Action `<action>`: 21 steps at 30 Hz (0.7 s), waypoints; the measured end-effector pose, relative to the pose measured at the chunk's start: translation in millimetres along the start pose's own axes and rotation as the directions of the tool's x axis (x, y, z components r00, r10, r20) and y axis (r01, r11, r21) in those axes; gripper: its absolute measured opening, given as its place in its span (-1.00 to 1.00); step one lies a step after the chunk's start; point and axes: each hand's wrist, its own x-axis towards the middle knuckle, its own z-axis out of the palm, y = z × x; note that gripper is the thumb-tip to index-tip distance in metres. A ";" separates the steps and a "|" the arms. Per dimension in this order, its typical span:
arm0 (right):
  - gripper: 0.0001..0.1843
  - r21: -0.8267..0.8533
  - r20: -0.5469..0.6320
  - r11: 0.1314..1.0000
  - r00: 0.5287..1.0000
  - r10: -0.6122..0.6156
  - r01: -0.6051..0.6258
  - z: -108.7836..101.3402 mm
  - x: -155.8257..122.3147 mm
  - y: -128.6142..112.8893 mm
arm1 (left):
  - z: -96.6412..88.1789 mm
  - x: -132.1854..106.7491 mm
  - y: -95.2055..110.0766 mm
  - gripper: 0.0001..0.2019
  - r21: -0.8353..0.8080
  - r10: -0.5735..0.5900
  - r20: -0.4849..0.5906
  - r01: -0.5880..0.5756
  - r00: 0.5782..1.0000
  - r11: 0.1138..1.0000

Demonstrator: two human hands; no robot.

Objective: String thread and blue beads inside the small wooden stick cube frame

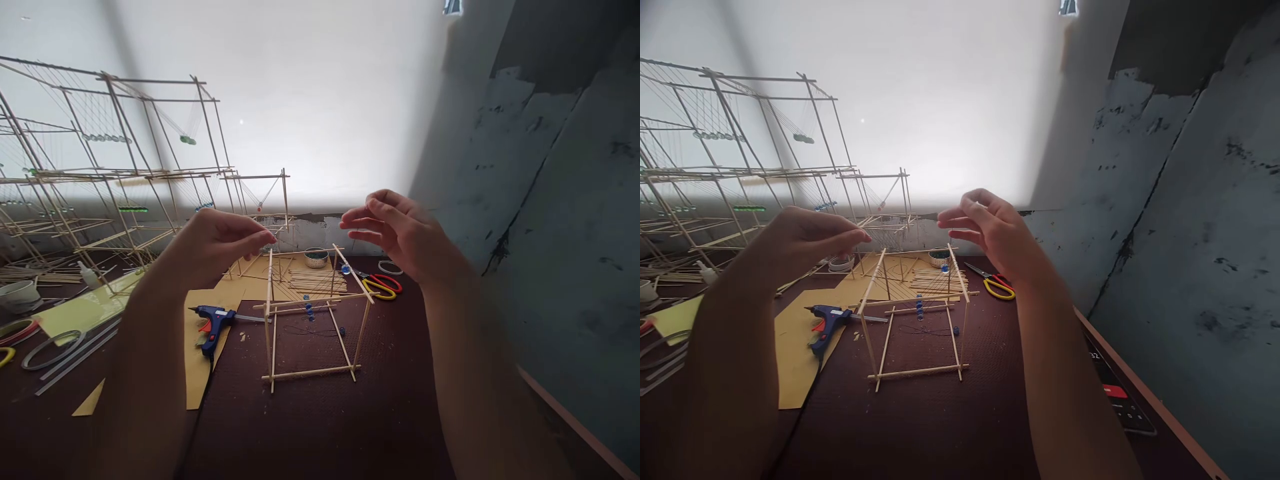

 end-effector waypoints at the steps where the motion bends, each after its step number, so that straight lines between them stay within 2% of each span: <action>1: -0.76 0.030 -0.029 0.999 0.999 -0.021 0.022 6.3 0.6 -0.8 | 2.4 1.2 1.8 -0.84 -0.003 0.011 0.026 -0.011 1.000 1.000; 4: -0.77 -0.013 -0.099 0.997 0.993 -0.072 0.071 22.2 -2.9 -7.5 | 8.5 2.2 6.7 -0.85 -0.065 0.026 -0.005 -0.026 1.000 0.998; 6: -0.79 -0.126 -0.081 0.991 0.995 -0.063 0.052 29.7 -9.0 -13.9 | 11.7 1.2 10.1 -0.86 -0.096 0.042 0.002 -0.042 0.999 0.994; 9: -0.77 -0.328 0.063 0.945 0.998 0.025 -0.003 37.5 -19.5 -22.8 | 16.0 -2.3 14.7 -0.87 -0.147 0.091 0.054 -0.083 0.994 0.986; 11: -0.73 -0.412 0.176 0.911 0.981 0.079 0.001 40.9 -24.5 -26.5 | 18.9 -5.0 17.3 -0.87 -0.182 0.116 0.079 -0.100 0.990 0.978; 15: -0.69 -0.426 0.331 0.904 0.936 0.118 0.037 42.1 -26.6 -27.7 | 22.2 -3.1 21.7 -0.86 -0.196 0.136 0.103 -0.114 0.985 0.974; 19: -0.64 -0.404 0.290 0.915 0.946 0.143 -0.015 33.3 -23.9 -27.0 | 18.0 -0.4 24.1 -0.86 -0.172 0.149 0.132 -0.125 0.980 0.977; 21: -0.63 -0.411 0.218 0.911 0.966 0.141 -0.040 25.1 -23.5 -28.9 | 16.5 -18.1 22.2 -0.84 -0.140 0.166 0.173 -0.142 0.971 0.980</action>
